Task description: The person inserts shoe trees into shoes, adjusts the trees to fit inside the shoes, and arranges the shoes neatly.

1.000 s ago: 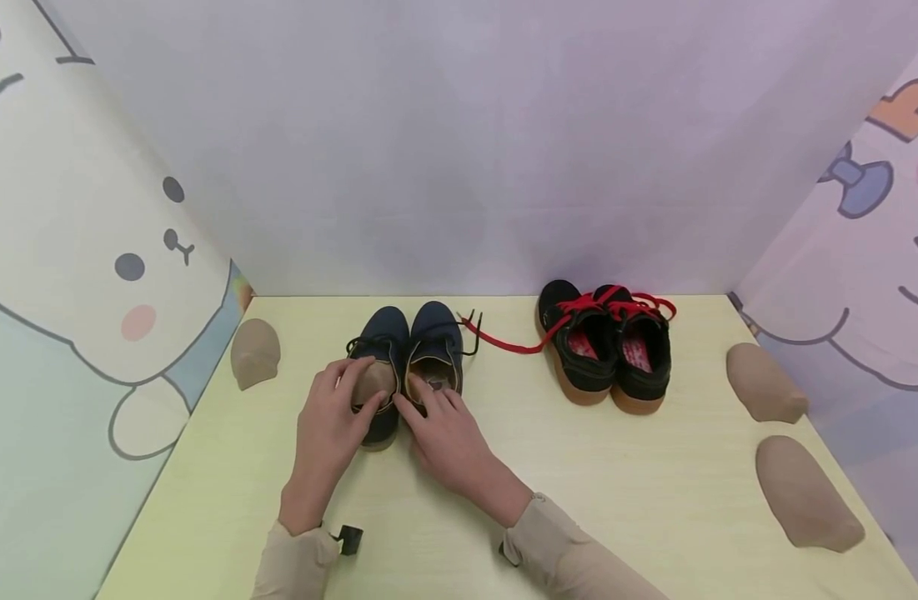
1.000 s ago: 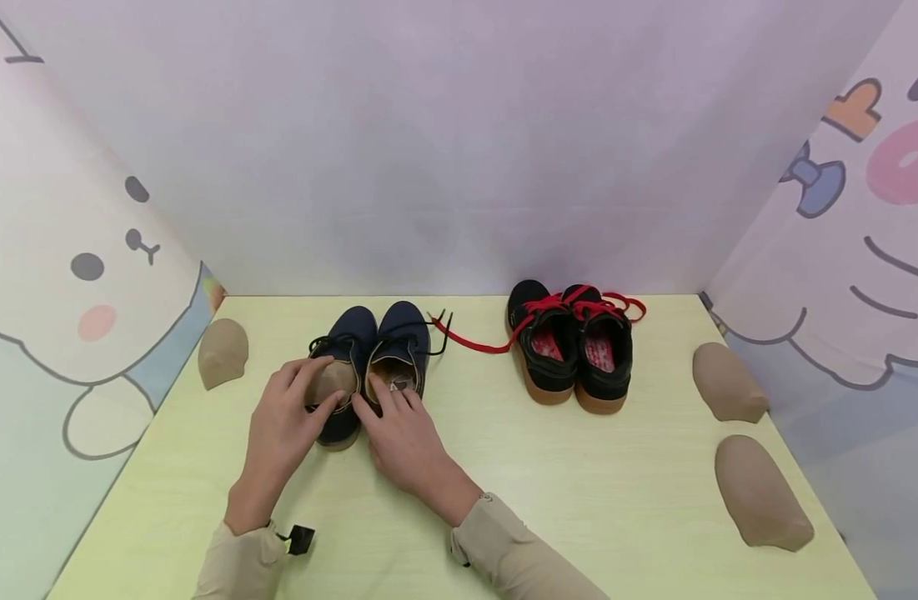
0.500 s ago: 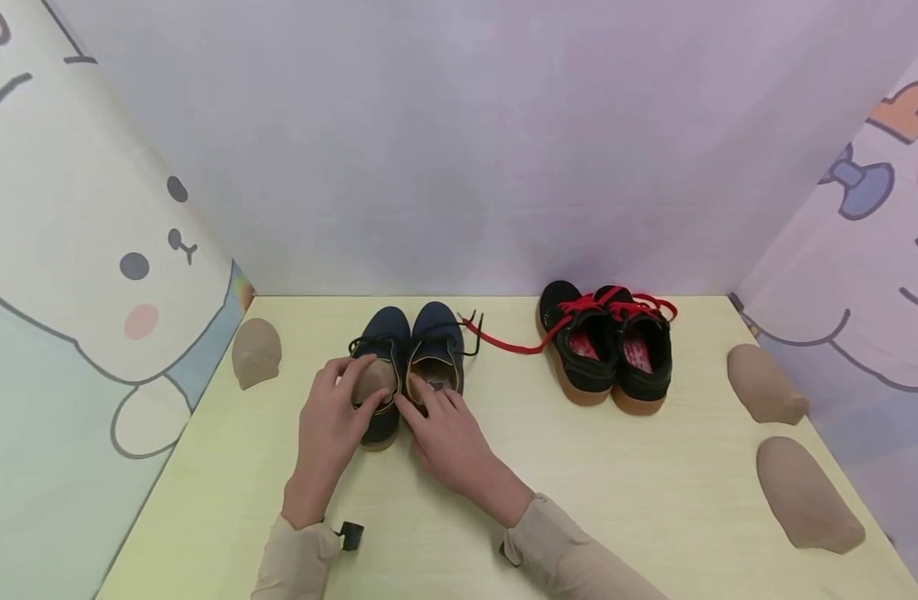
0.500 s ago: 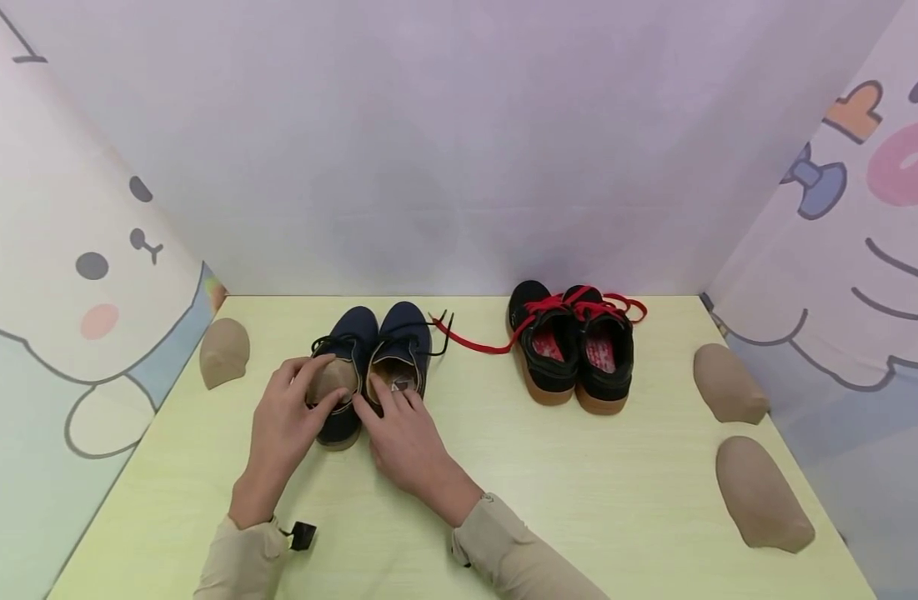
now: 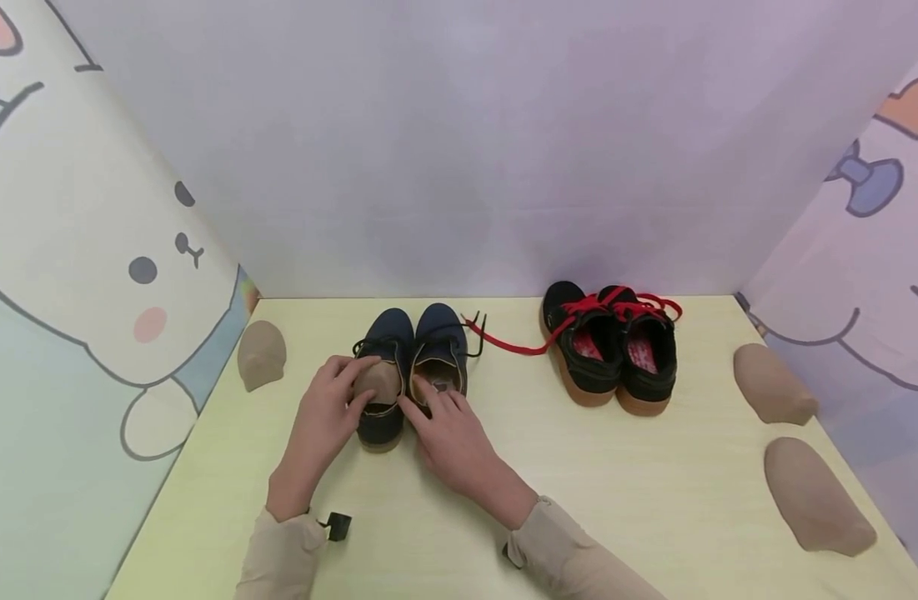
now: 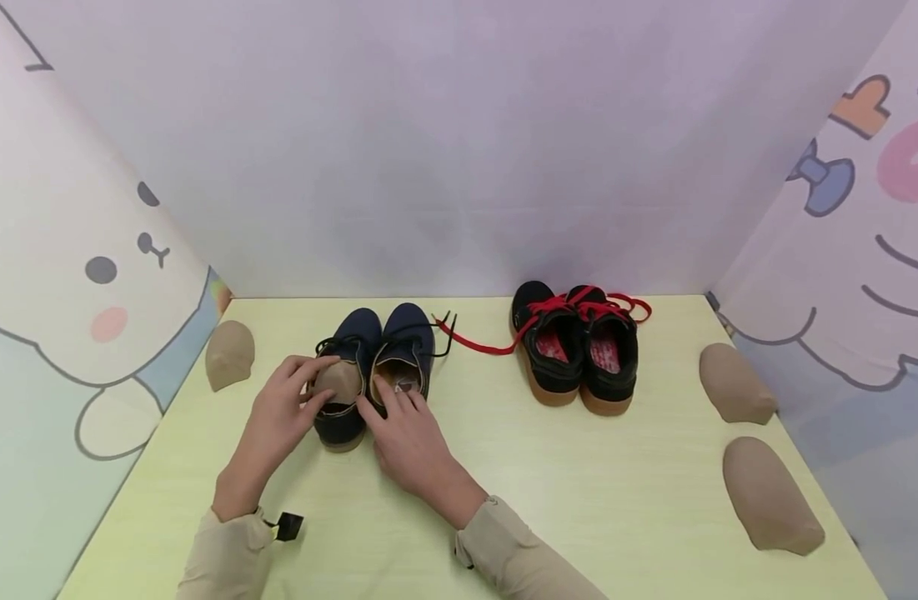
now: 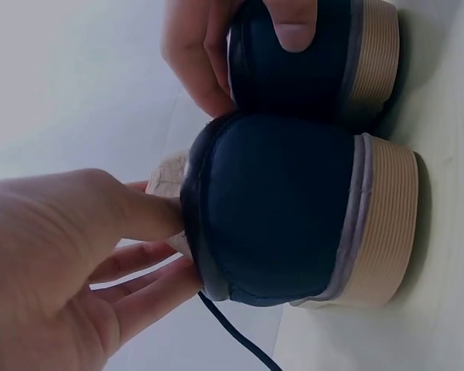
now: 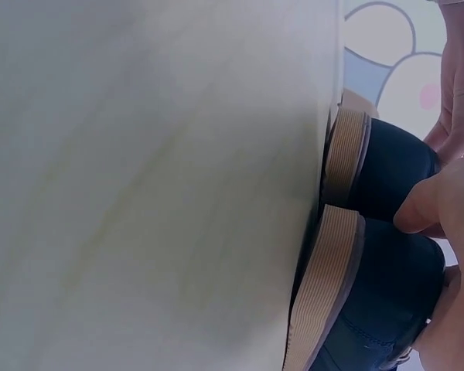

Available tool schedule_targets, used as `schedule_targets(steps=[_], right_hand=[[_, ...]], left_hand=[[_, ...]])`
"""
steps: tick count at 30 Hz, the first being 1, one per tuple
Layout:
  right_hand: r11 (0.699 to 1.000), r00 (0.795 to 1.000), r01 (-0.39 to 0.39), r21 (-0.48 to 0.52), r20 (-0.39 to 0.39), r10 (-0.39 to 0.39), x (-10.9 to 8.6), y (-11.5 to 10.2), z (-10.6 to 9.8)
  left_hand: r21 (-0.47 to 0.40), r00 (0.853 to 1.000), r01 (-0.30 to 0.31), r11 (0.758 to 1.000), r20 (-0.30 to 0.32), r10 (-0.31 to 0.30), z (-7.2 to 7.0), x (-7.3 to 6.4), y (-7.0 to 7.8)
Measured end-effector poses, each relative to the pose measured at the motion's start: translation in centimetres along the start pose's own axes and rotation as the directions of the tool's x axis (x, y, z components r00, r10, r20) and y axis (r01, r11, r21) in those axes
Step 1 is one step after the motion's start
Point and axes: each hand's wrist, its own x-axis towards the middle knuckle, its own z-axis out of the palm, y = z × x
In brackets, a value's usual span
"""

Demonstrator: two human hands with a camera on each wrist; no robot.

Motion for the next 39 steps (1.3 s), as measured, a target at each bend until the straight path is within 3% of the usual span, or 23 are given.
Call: schedule_targets(steps=[15, 26, 39], right_hand=[[1.0, 1.0, -0.007, 0.027, -0.014, 0.007, 0.0, -0.1, -0.2], [0.999, 1.0, -0.018, 0.041, 0.004, 0.018, -0.1, 0.0, -0.3], [0.999, 0.999, -0.008, 0.046, -0.032, 0.01, 0.0, 0.0, -0.3]], left_hand=[[0.034, 0.999, -0.034, 0.999, -0.011, 0.035, 0.5, 0.5, 0.0], [0.045, 1.0, -0.006, 0.999, 0.017, 0.005, 0.4, 1.0, 0.1], [0.144, 1.0, -0.031, 0.989, 0.005, 0.03, 0.8, 1.8, -0.2]])
